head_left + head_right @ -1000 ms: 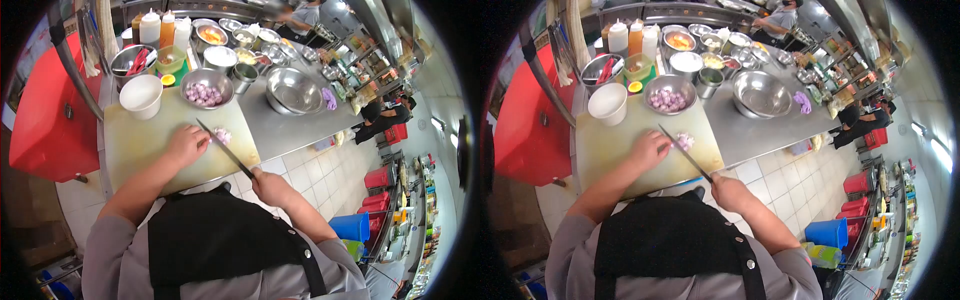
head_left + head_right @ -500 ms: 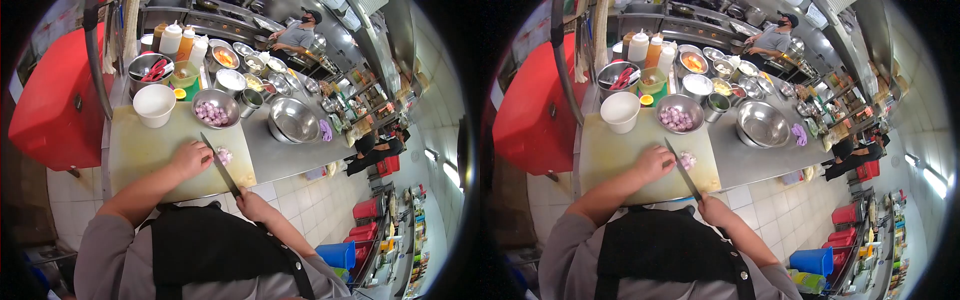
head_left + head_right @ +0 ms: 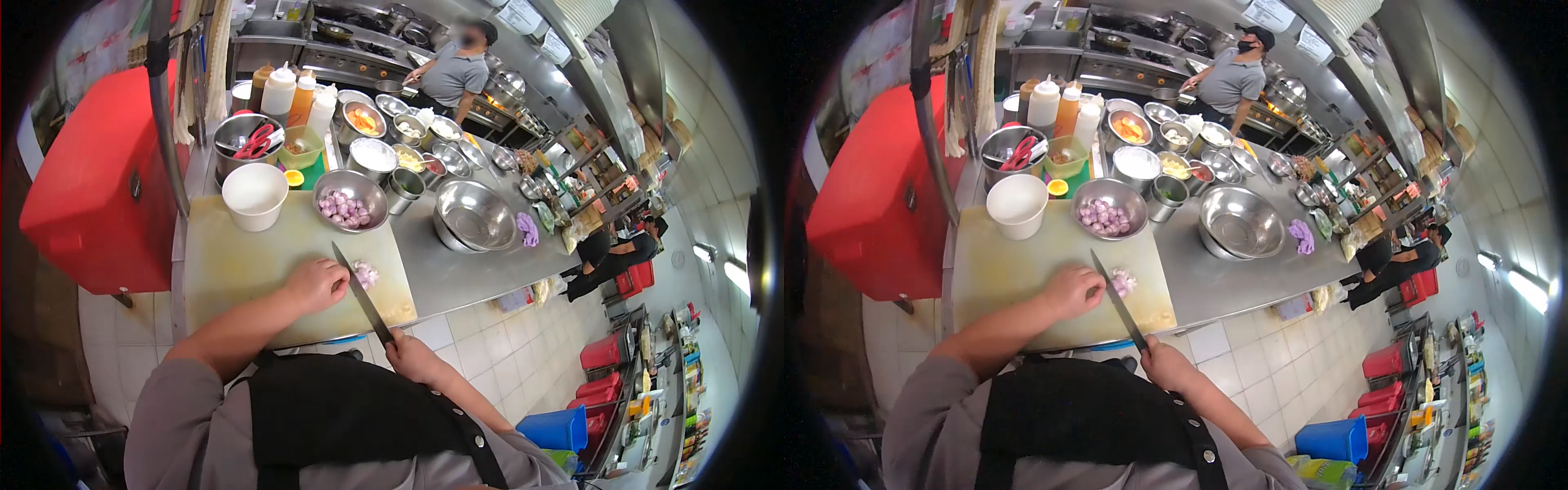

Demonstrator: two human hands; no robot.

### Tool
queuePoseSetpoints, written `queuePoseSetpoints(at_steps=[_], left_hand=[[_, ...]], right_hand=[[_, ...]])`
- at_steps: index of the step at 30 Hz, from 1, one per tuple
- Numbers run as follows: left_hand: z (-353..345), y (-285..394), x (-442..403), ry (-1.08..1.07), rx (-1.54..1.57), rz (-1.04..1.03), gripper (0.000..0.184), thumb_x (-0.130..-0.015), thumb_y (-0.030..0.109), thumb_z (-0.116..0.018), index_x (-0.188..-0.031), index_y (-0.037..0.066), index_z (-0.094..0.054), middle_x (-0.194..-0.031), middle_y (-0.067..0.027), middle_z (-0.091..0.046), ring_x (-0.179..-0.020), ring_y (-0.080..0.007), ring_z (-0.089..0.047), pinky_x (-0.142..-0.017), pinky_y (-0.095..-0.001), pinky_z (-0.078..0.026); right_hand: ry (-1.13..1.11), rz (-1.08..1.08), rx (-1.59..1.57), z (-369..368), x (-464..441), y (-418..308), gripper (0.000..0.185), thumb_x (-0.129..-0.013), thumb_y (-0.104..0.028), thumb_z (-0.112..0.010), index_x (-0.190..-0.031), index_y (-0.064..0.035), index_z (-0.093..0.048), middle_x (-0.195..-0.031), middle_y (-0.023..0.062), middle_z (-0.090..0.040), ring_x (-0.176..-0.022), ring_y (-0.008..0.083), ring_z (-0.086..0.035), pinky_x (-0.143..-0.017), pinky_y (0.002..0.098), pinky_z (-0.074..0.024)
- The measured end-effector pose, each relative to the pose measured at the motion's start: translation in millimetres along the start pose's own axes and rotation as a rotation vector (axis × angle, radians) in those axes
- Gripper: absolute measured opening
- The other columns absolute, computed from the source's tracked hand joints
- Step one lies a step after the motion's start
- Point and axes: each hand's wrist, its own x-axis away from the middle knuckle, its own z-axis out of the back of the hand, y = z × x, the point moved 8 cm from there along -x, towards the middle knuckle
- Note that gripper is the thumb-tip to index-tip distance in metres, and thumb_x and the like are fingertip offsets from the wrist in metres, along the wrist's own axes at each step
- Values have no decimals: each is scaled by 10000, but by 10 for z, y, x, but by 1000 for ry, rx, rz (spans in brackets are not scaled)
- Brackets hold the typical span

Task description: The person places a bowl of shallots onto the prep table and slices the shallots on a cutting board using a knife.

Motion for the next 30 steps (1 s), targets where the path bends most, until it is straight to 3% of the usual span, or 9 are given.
queuePoseSetpoints(at_steps=[9, 14, 19, 30], left_hand=[[15, 2, -10, -43, 62, -23, 127, -883, 154, -756, -984, 90, -715, -976, -110, -733, -937, -331, -690, -828, -450, -556], [6, 17, -1, -56, 81, 5, 114, -919, 185, -725, -982, 92, -708, -960, -103, -729, -959, -324, -685, -857, -458, -551], [-26, -7, 11, -44, 35, -30, 102, -927, 191, -715, -960, 94, -717, -958, -95, -731, -947, -315, -687, -849, -449, -554], [29, 68, 20, 12, 23, -65, 67, -885, 150, -737, -913, 89, -726, -893, -88, -723, -864, -327, -685, -772, -458, -553]], right_hand=[[25, 54, 196, 223, 151, -16, 308, -1035, -196, -513, -1257, 16, -509, -937, 297, -708, -884, 499, -680, -813, 579, -532], [45, 59, 142, 89, 51, 26, 313, -1030, -192, -521, -1266, 13, -501, -911, 289, -707, -876, 489, -684, -792, 583, -530], [37, 42, 210, 236, 160, -7, 286, -1028, -188, -494, -1238, 3, -534, -983, 300, -712, -926, 494, -687, -828, 589, -537], [31, 7, 226, 362, 203, -172, 240, -1018, -183, -503, -1176, -5, -535, -935, 302, -712, -904, 501, -686, -823, 595, -529]])
